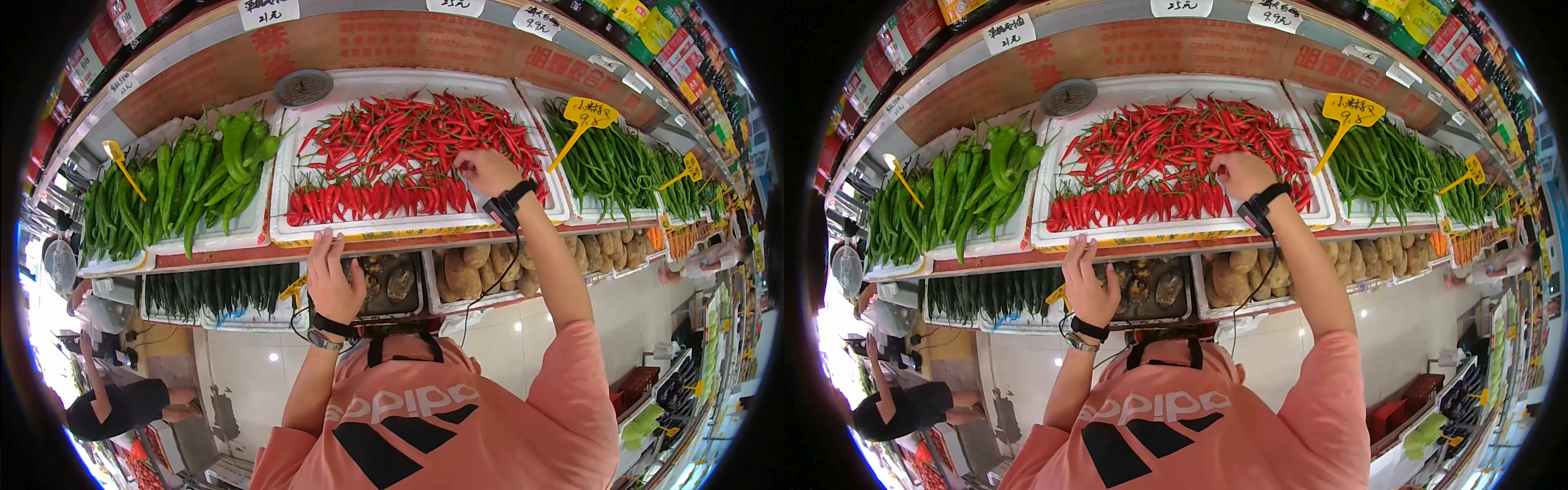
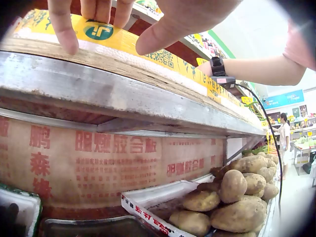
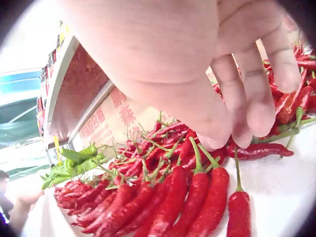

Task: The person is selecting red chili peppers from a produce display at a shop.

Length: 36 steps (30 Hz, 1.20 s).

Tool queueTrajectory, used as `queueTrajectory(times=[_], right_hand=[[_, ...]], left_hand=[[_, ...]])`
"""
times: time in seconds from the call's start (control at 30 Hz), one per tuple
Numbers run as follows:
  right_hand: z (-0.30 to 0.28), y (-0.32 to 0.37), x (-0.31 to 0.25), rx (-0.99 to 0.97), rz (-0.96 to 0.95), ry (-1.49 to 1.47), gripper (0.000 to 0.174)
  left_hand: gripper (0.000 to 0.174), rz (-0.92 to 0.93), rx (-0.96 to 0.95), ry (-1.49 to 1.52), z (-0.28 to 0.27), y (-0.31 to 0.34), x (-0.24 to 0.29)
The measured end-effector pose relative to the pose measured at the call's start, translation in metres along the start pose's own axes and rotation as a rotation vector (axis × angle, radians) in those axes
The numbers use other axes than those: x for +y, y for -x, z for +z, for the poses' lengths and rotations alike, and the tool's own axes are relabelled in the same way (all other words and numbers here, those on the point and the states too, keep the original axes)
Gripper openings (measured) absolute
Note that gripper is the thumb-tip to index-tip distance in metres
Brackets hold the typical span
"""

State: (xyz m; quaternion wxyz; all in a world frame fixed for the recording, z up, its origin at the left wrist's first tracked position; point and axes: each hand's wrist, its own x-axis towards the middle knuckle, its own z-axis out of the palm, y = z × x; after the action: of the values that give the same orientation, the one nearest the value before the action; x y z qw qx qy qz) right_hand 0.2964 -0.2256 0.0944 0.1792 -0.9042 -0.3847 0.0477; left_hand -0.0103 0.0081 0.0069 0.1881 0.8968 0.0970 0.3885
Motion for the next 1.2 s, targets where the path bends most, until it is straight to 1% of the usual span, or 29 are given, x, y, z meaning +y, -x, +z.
queueTrajectory(times=[0.03, 0.13, 0.33, 0.43, 0.53, 0.67, 0.77, 0.87, 0.97, 1.07, 1.2], right_hand=[[0.005, -0.005, 0.003, 0.006, 0.022, -0.018, 0.02], [0.006, -0.01, -0.007, 0.022, 0.19, 0.185, 0.022], [0.008, -0.02, -0.016, 0.04, 0.255, 0.203, 0.02], [0.017, -0.028, -0.023, 0.056, 0.303, 0.321, 0.023], [0.009, -0.033, -0.039, 0.0, 0.366, 0.361, 0.034], [0.009, -0.038, -0.035, -0.073, 0.324, 0.334, 0.03], [0.012, -0.039, -0.032, -0.062, 0.32, 0.316, 0.027], [0.017, -0.04, -0.033, -0.035, 0.351, 0.309, 0.028], [0.016, -0.038, -0.047, -0.045, 0.39, 0.345, 0.031], [0.019, -0.041, -0.045, -0.044, 0.403, 0.368, 0.036], [0.018, -0.039, -0.039, 0.018, 0.411, 0.296, 0.04]], left_hand=[[0.055, 0.0, 0.002, 0.002, 0.0, 0.0, 0.0], [0.055, -0.003, -0.001, 0.003, 0.0, 0.0, -0.001], [0.056, -0.016, 0.001, 0.031, 0.002, 0.003, -0.001], [0.056, -0.014, 0.003, 0.023, 0.002, 0.002, -0.002], [0.056, -0.009, 0.008, 0.02, 0.001, 0.002, 0.0], [0.056, -0.005, 0.006, 0.026, 0.001, 0.002, -0.002], [0.056, -0.005, 0.006, 0.032, 0.002, 0.002, -0.002], [0.056, -0.006, 0.01, 0.035, 0.002, 0.002, -0.002], [0.056, -0.002, 0.013, 0.035, 0.002, 0.002, -0.002], [0.056, -0.004, 0.01, 0.038, 0.002, 0.002, -0.002], [0.055, -0.012, 0.009, 0.046, 0.002, 0.002, -0.002]])
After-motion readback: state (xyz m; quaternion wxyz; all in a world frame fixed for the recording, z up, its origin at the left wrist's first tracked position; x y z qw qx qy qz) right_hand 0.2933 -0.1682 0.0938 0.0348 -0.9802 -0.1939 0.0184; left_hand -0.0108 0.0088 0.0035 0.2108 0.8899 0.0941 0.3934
